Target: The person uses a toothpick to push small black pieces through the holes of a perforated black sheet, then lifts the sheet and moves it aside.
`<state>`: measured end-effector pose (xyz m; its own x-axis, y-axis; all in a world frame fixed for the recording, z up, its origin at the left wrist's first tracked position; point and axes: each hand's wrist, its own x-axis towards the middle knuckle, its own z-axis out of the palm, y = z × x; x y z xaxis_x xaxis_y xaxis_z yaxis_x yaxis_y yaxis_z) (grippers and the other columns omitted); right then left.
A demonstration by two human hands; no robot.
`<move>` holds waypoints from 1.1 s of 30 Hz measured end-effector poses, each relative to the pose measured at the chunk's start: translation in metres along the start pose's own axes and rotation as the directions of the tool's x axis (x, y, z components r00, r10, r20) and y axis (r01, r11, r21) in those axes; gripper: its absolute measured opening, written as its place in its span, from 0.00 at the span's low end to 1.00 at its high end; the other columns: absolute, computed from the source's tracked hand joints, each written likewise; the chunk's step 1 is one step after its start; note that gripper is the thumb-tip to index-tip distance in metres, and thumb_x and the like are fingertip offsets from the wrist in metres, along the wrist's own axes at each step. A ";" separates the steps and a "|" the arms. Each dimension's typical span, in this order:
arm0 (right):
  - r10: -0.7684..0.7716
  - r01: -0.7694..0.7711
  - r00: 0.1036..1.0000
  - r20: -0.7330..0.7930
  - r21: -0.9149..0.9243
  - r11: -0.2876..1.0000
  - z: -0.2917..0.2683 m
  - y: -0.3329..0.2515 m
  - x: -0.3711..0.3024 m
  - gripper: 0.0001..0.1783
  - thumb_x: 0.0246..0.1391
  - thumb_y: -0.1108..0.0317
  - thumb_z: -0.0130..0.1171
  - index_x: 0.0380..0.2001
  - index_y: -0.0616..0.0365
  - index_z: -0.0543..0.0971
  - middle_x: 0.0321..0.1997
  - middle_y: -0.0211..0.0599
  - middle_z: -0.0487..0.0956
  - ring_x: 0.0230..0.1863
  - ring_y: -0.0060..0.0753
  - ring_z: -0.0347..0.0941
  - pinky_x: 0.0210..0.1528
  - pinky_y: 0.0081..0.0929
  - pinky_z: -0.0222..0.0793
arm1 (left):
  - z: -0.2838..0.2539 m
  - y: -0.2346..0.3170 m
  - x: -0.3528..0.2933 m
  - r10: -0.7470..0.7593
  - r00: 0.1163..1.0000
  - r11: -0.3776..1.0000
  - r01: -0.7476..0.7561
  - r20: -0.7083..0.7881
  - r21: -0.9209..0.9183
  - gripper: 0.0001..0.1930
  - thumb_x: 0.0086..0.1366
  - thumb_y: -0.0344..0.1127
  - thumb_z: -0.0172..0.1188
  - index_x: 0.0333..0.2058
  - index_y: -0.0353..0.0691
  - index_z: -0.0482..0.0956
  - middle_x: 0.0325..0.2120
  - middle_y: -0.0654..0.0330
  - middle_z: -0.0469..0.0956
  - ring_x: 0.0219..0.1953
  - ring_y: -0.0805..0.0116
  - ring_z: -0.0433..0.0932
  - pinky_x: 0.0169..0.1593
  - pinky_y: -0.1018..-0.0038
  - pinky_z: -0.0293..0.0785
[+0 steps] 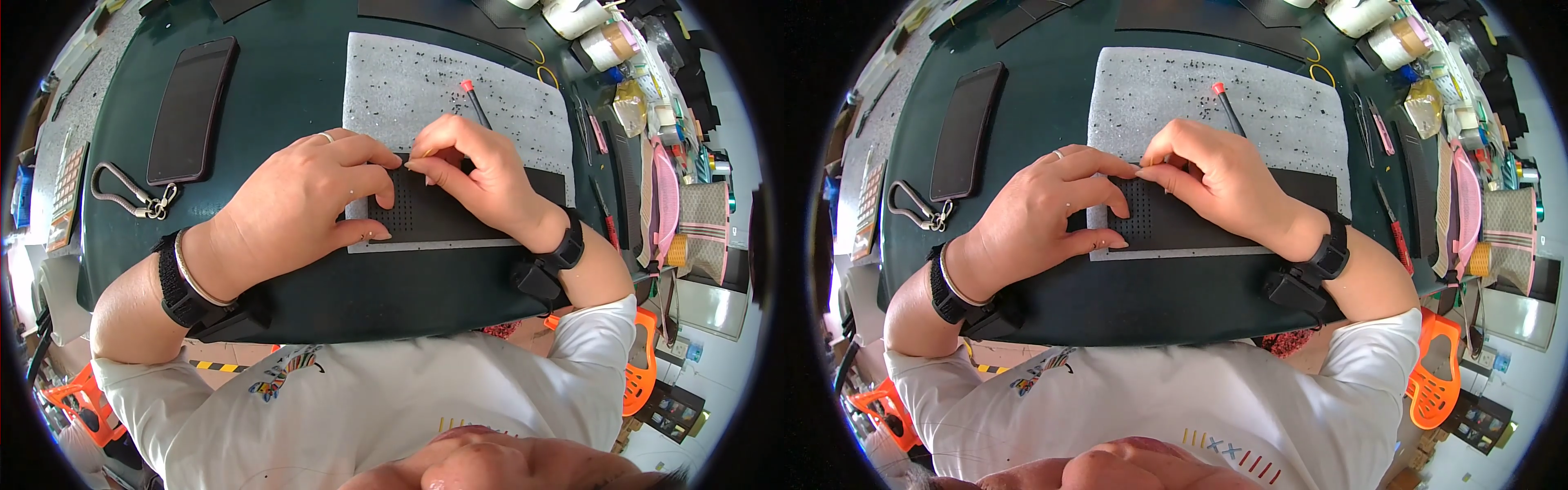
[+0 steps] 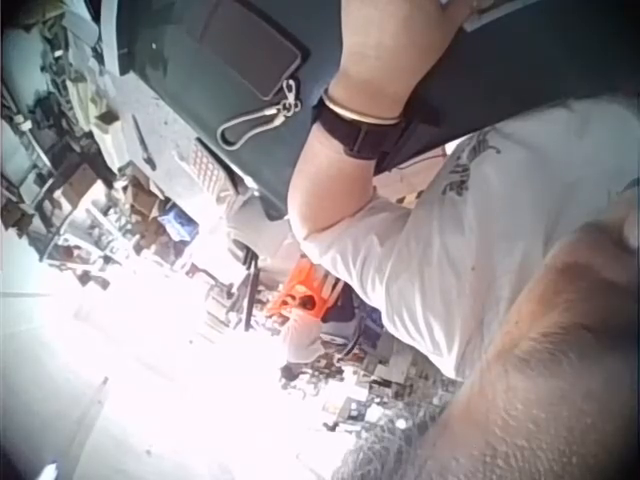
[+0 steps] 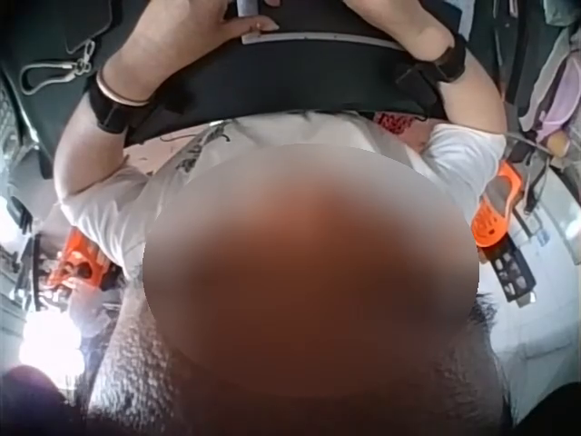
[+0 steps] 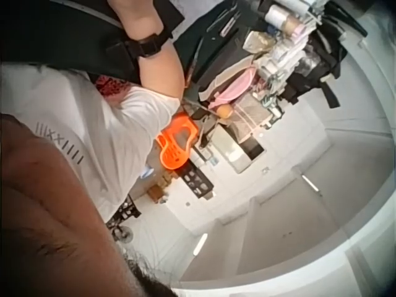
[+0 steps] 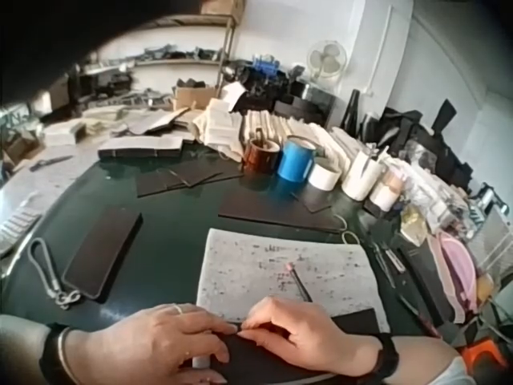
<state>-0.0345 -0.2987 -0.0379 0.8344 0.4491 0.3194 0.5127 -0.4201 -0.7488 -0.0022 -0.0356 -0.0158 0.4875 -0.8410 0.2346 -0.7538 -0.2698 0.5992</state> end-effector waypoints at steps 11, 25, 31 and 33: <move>0.066 -0.064 0.997 -0.041 0.033 0.997 -0.001 -0.004 0.000 0.07 0.65 0.80 0.64 0.42 0.60 0.76 0.42 0.35 0.82 0.32 0.20 0.79 0.35 0.19 0.75 | -0.001 0.000 0.000 0.005 1.000 1.000 -0.005 -0.010 0.009 0.17 0.50 0.36 0.79 0.36 0.43 0.83 0.53 0.60 0.82 0.54 0.54 0.80 0.56 0.60 0.78; 0.113 -0.104 0.991 -0.069 0.122 0.987 -0.002 -0.006 -0.003 0.08 0.64 0.78 0.66 0.41 0.59 0.76 0.41 0.34 0.82 0.32 0.19 0.77 0.35 0.19 0.74 | 0.000 0.000 0.000 0.008 1.000 1.000 -0.007 -0.017 0.013 0.17 0.49 0.36 0.80 0.37 0.43 0.83 0.53 0.60 0.82 0.54 0.54 0.80 0.55 0.61 0.78; 0.025 -0.025 1.000 -0.004 -0.025 0.999 -0.004 -0.004 -0.002 0.08 0.63 0.78 0.66 0.41 0.59 0.76 0.40 0.34 0.82 0.32 0.19 0.76 0.35 0.19 0.74 | 0.000 0.000 0.000 0.008 1.000 1.000 -0.008 -0.022 0.013 0.18 0.49 0.36 0.80 0.37 0.43 0.83 0.53 0.60 0.82 0.53 0.54 0.80 0.55 0.61 0.78; 0.019 -0.020 1.000 -0.006 -0.030 0.999 -0.003 -0.003 -0.002 0.08 0.63 0.78 0.66 0.41 0.59 0.76 0.41 0.34 0.82 0.32 0.19 0.76 0.35 0.19 0.74 | 0.000 0.000 0.000 0.005 1.000 1.000 -0.005 -0.021 0.010 0.18 0.49 0.36 0.80 0.37 0.43 0.83 0.53 0.60 0.82 0.53 0.54 0.80 0.55 0.61 0.78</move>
<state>-0.0374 -0.3010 -0.0347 0.8455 0.4357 0.3086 0.5020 -0.4520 -0.7373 -0.0023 -0.0358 -0.0155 0.4925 -0.8325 0.2538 -0.7608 -0.2701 0.5901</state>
